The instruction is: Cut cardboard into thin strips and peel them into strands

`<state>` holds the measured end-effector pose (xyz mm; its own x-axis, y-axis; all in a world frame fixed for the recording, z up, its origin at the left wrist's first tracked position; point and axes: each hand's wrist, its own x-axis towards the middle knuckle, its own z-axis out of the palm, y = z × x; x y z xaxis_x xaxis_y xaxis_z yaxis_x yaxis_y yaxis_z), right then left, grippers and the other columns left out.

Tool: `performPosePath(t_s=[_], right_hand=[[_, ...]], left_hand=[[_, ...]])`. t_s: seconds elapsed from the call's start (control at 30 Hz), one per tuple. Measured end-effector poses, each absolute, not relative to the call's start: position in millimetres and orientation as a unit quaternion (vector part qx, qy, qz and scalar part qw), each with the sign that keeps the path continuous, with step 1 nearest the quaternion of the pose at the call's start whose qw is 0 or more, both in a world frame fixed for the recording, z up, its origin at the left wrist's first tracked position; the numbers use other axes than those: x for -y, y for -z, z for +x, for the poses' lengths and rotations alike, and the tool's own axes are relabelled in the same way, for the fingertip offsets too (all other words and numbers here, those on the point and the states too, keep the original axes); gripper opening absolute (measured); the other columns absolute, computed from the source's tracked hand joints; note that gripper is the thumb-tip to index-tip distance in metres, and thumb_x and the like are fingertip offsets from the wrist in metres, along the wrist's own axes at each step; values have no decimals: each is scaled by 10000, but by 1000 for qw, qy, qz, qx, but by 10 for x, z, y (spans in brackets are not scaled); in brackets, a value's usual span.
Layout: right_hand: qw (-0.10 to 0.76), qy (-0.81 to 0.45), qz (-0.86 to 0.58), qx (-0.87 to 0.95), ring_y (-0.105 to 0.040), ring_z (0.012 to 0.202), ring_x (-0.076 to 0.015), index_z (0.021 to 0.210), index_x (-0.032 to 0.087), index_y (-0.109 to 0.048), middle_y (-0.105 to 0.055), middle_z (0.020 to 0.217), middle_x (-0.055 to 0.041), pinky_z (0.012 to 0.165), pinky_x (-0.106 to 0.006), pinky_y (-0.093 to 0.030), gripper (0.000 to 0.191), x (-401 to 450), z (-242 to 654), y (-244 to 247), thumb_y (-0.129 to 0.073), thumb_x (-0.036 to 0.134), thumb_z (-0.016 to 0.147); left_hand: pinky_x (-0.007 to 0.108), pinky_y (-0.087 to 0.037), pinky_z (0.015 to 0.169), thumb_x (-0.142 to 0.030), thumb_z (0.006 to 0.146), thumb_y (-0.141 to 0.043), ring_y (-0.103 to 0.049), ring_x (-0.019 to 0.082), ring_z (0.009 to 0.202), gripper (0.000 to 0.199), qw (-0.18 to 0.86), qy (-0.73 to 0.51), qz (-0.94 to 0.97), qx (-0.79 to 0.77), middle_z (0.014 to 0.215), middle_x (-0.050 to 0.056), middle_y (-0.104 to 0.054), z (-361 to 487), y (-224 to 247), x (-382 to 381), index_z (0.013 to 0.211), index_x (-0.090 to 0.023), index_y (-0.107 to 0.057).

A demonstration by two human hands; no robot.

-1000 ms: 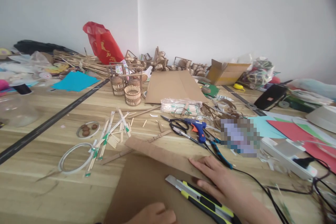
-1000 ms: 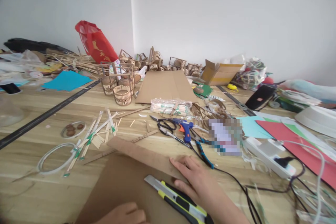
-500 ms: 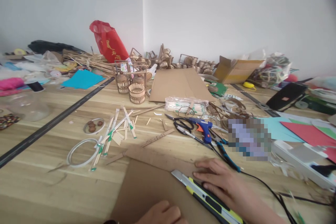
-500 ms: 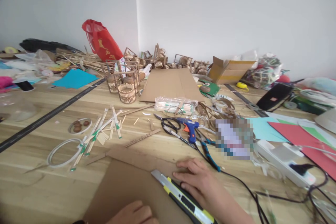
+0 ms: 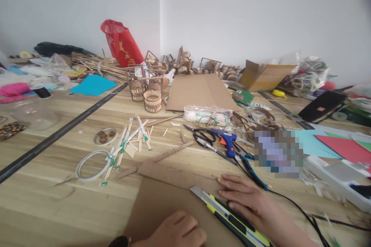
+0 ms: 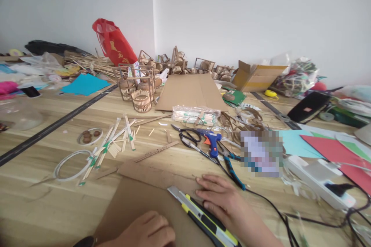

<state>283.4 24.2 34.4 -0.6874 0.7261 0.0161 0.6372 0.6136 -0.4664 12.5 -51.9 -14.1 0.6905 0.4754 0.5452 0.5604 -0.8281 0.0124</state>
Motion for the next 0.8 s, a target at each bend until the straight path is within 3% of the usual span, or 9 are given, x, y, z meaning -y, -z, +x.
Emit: performPosePath(t_s=[0.07,0.17,0.23,0.4,0.63,0.8], right_hand=[[93,-219,-383,893,-548,1288,-304,1184,306,-730,-655,1302,-94,1055,-482,-477,301,-231,2833,-345,-550,385,956],[81,-222,-383,893,-549,1286,-310,1193,309,-726,-652,1305,-81,1051,-477,-484,310,-226,2836,-344,-540,389,959],[79,-223,-383,893,-549,1284,-313,1195,315,-723,-651,1306,-77,1042,-481,-492,308,-231,2838,-343,-545,388,955],[97,-200,-364,904,-584,1241,-296,1180,296,-733,-680,1260,-113,1000,-468,-521,298,-241,2823,-352,-546,363,956],[98,-182,-346,915,-635,1165,-241,1121,302,-759,-697,1238,-111,960,-356,-547,275,-232,2785,-405,-546,368,961],[89,-196,-384,898,-626,1180,-264,1148,293,-748,-699,1237,-103,990,-387,-535,291,-219,2804,-367,-566,392,944]], left_hand=[[299,-446,838,-318,982,-548,-609,157,907,158,106,258,-906,319,953,-14,-703,56,32,469,897,-209,-623],[423,-387,1019,-534,953,-524,-507,291,1242,464,154,207,-876,407,1312,104,-628,-71,-107,395,1208,-160,-626],[460,-385,1019,-587,938,-512,-492,326,1265,567,152,162,-868,443,1352,136,-605,-129,-128,364,1267,-137,-615],[448,-420,979,-544,965,-481,-550,310,1200,536,109,117,-885,438,1351,134,-614,-151,-50,369,1299,-145,-609],[448,-431,984,-567,950,-493,-529,340,1238,544,123,127,-873,454,1364,177,-588,-154,-10,396,1315,-175,-594],[457,-446,989,-579,940,-501,-510,341,1267,564,95,106,-875,463,1393,185,-558,-158,15,386,1345,-193,-567]])
